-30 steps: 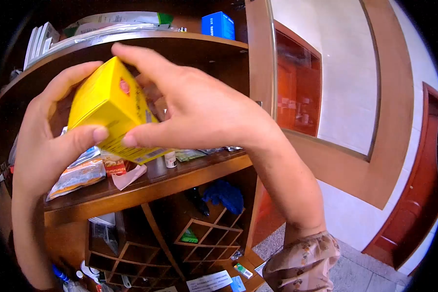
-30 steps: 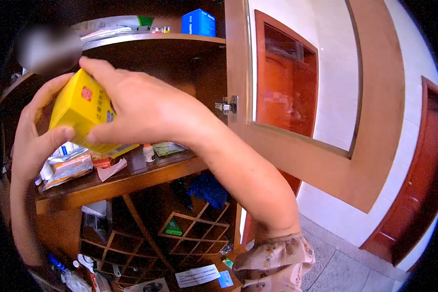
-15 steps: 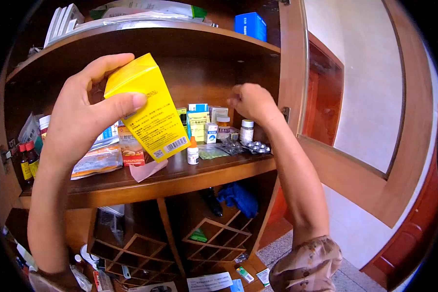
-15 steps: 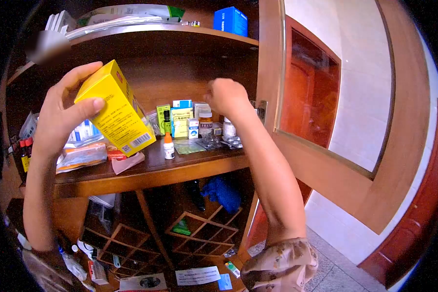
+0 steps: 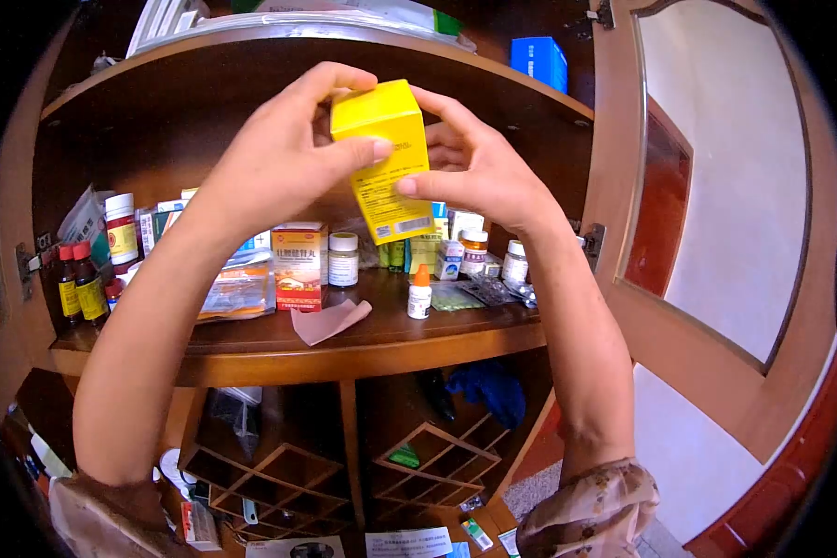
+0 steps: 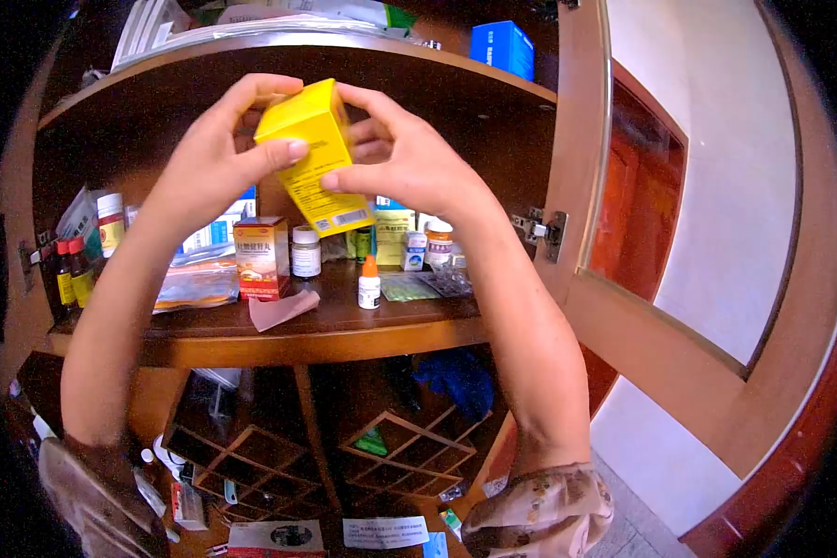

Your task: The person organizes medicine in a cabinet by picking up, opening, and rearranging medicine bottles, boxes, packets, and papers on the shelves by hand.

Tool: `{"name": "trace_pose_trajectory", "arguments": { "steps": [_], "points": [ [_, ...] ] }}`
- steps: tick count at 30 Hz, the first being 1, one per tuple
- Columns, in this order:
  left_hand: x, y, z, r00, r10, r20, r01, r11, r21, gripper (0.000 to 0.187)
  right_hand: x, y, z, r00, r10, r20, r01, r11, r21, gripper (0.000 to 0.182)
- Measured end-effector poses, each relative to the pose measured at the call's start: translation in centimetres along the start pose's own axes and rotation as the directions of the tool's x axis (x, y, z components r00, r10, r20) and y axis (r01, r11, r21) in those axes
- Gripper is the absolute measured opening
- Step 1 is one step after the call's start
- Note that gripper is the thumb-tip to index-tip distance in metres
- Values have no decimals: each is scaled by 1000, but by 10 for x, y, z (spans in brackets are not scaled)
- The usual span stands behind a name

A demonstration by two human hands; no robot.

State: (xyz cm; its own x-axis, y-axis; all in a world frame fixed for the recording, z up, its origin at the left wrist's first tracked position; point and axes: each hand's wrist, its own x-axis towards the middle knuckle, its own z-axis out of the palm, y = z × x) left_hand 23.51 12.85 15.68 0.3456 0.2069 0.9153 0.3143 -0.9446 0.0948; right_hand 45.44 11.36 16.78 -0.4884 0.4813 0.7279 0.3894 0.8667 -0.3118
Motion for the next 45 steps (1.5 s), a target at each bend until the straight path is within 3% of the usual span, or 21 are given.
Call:
{"name": "trace_pose_trajectory", "arguments": {
  "steps": [2,4,6,8,12,13,15,20,21,25,27,28,32,33,34,36,37,39,40,42,45],
  "points": [
    [-5,-3,-3,1000,11,-16,-10,998,57,49,4,15,-2,999,-4,-33,0,994,-109,96],
    [-18,1,-8,997,-2,-75,18,978,209,51,1,26,-1,964,88,-251,-144,966,-215,102],
    [-24,-11,-16,998,54,-46,-43,977,210,48,0,42,-4,946,142,-291,-205,958,-200,103],
    [-26,-15,-22,998,41,50,-56,928,369,44,5,60,-5,915,304,-265,-343,933,-110,103],
    [-29,-15,-21,993,-44,113,-11,896,445,33,22,101,6,919,140,-369,-273,901,-337,99],
    [-29,-19,-19,993,-36,111,-13,912,410,28,20,104,8,915,143,-377,-276,904,-326,99],
    [-32,-20,-13,998,-8,61,-18,909,416,26,14,101,12,883,325,-340,-374,923,-90,94],
    [-43,-31,-6,993,83,-82,-40,905,423,17,6,86,17,859,408,-308,-449,891,-70,84],
    [-46,-33,-5,981,159,-107,-91,878,470,13,5,86,18,848,431,-308,-470,881,-61,81],
    [-57,-43,1,948,280,-152,-162,834,528,7,0,101,8,834,351,-426,-443,886,-137,82],
    [-58,-44,2,949,255,-184,-143,872,469,6,-1,110,-4,787,278,-551,-383,920,-84,83],
    [-59,-44,1,954,222,-204,-119,899,421,6,-1,112,-9,769,166,-617,-305,944,-126,82],
    [-57,-40,6,971,159,-181,-91,937,337,18,-7,97,-15,721,213,-659,-293,956,-11,83],
    [-50,-41,6,970,196,-141,-132,919,371,39,-7,87,-12,760,239,-605,-235,968,88,83],
    [-45,-34,8,969,198,-148,-132,920,369,39,-5,76,-10,798,252,-547,-177,966,186,84],
    [-32,-15,16,991,74,-112,-33,943,331,64,1,46,-3,861,188,-473,-146,982,123,91],
    [-25,-10,21,991,77,-113,-36,943,330,64,5,39,1,876,141,-461,-119,990,77,91],
    [-14,-5,30,998,-43,-41,55,935,350,86,8,18,11,903,49,-427,-75,996,-45,89],
    [-12,-4,37,998,-43,-37,54,938,342,86,12,13,13,913,46,-406,-86,993,-82,89],
    [-11,-8,54,993,-78,-92,89,987,131,91,18,11,17,899,-59,-434,-108,930,-351,89],
    [-9,-26,70,976,0,-217,19,996,84,87,9,-7,12,941,91,-325,-170,959,-227,83]
  ]
}}
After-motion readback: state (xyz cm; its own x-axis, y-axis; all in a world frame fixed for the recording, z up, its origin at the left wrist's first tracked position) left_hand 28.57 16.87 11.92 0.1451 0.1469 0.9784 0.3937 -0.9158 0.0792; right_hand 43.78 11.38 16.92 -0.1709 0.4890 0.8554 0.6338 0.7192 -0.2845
